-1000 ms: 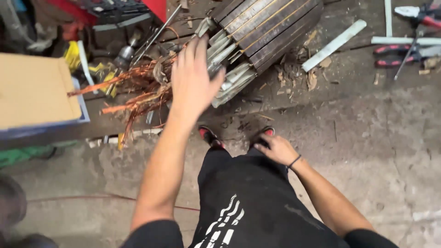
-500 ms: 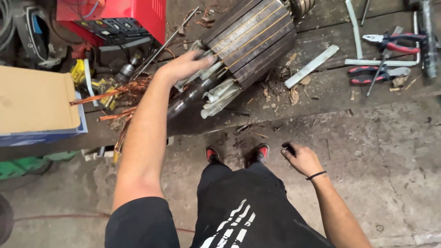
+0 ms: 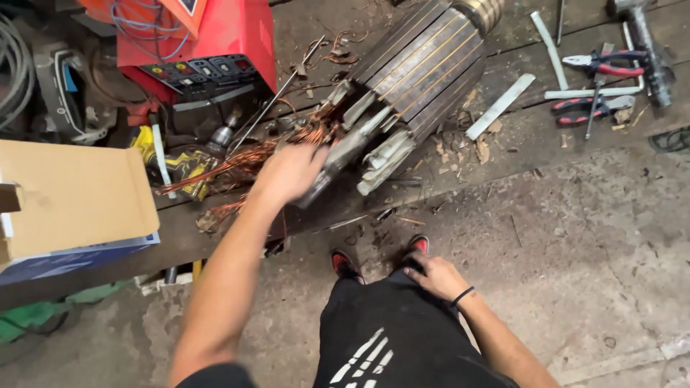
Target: Extracting copper wire windings from an electric motor stator using hands, a hammer, and pliers.
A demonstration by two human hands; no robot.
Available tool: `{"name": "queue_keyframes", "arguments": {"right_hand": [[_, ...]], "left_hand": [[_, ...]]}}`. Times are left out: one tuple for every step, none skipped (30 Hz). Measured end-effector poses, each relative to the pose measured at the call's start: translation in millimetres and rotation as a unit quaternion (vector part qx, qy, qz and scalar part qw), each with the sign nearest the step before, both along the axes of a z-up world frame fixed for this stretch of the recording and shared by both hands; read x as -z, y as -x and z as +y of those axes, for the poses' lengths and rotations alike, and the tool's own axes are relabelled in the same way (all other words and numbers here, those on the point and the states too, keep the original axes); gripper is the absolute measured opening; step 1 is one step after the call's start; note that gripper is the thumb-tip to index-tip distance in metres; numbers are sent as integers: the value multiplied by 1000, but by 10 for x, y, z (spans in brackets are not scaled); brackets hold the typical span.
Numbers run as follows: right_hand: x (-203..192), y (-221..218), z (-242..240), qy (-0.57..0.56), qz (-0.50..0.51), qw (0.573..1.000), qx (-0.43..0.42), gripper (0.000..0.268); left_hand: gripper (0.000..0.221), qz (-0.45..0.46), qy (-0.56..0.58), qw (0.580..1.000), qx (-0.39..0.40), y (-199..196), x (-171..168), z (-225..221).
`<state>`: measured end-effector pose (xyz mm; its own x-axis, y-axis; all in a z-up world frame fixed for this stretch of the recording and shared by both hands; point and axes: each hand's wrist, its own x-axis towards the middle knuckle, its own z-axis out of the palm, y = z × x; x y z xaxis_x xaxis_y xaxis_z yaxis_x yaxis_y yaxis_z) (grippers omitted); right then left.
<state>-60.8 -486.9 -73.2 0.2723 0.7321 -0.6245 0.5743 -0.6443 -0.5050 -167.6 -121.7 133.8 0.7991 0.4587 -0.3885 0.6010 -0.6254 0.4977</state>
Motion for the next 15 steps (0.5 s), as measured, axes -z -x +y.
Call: {"name": "queue_keyframes", "arguments": {"right_hand": [[68, 39, 13, -23, 4, 1000, -8, 48], [140, 92, 41, -48, 7, 999, -11, 48], [8, 147, 110, -48, 10, 999, -5, 48], [-128, 186, 168, -95, 39, 995, 18, 48], [-264, 217, 220, -142, 67, 987, 40, 49], [-507, 237, 339, -143, 66, 986, 47, 49], [-746, 240, 450, -232, 140, 962, 40, 54], [-990, 275, 509, -318, 211, 923, 43, 62], [-1019, 279, 565, -319, 207, 923, 60, 62], [-1045, 282, 599, -351, 192, 916, 34, 66], [-1068, 266, 629, -382, 174, 907, 8, 69], [-795, 316, 549, -381, 170, 909, 27, 69], [-527, 364, 470, -377, 172, 906, 92, 56], [-250, 325, 433, -376, 171, 899, 146, 42], [-171, 238, 361, -377, 165, 898, 155, 42]], "left_hand": [[58, 8, 18, 1000, -5, 264, -219, -109], [59, 17, 34, 999, -4, 500, -453, -195], [59, 20, 33, 999, 2, 685, -563, -347], [60, 14, 68, 997, -14, 856, -672, -499], [62, 7, 103, 994, -30, 1026, -784, -652], [62, 8, 102, 994, -23, 1063, -553, -770], [52, -70, 113, 991, -17, 1090, -319, -894], [43, -143, 128, 981, -1, 1107, -83, -1019], [43, -138, 133, 981, 15, 976, 92, -1151], [38, -213, 169, 962, -20, 851, 270, -1301], [33, -285, 205, 935, -55, 726, 450, -1465], [33, -278, 215, 935, -40, 566, 466, -1558], [27, -303, 211, 929, -41, 402, 480, -1657], [23, -334, 201, 920, -46, 192, 501, -1748], [23, -334, 205, 919, -36, 146, 473, -1684]]}}
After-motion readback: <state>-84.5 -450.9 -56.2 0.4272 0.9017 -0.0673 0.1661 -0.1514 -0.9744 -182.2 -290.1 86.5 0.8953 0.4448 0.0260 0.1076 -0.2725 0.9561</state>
